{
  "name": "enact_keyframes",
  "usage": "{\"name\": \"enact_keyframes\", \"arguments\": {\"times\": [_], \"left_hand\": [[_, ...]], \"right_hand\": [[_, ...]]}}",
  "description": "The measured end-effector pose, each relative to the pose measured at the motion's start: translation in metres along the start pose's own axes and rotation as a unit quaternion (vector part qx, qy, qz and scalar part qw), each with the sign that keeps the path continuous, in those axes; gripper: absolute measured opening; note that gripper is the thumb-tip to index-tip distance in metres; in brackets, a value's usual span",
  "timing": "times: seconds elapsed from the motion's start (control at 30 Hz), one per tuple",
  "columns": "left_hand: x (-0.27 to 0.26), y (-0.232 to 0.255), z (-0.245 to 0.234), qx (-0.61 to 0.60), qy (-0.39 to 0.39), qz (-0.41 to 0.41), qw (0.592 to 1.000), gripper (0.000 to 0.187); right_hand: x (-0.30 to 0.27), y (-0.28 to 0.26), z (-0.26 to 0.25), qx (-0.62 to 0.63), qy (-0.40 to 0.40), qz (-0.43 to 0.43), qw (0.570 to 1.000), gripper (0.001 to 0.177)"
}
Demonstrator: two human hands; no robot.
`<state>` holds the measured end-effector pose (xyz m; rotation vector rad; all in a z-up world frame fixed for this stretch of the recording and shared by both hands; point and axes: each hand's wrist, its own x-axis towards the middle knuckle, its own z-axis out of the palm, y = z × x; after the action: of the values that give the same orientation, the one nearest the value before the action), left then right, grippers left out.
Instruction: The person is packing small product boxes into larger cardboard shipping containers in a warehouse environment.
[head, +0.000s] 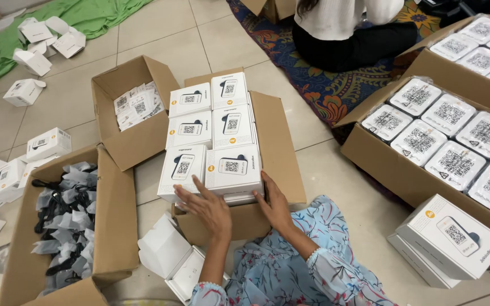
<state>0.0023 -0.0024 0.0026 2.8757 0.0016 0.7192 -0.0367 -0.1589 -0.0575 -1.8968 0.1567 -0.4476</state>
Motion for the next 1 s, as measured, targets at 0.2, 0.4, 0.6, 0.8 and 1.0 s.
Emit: {"name": "enact_keyframes", "arguments": {"times": [0.2,0.4,0.6,0.8,1.0], "left_hand": [[-0.001,0.002,0.05,-0.12,-0.115,-0.009,0.986,0.108],[-0.009,0.045,0.034,-0.045,-0.116,0.011,0.992,0.099],[-0.074,0.168,0.047,-0.31,-0.093,0.232,0.917,0.068],[-0.164,0.291,0.083,-0.473,-0.285,0.273,0.788,0.072],[-0.247,0.355,0.155,-0.492,-0.511,0.165,0.686,0.069]], "right_hand": [[0.004,0.002,-0.001,-0.012,0.004,-0.032,0.999,0.062],[0.004,0.009,-0.03,-0.015,-0.009,-0.002,1.0,0.06],[-0.042,0.026,-0.121,-0.062,0.158,0.027,0.985,0.054],[-0.102,0.045,-0.241,-0.209,0.379,0.057,0.9,0.054],[-0.163,0.079,-0.295,-0.322,0.539,0.102,0.771,0.065]]}}
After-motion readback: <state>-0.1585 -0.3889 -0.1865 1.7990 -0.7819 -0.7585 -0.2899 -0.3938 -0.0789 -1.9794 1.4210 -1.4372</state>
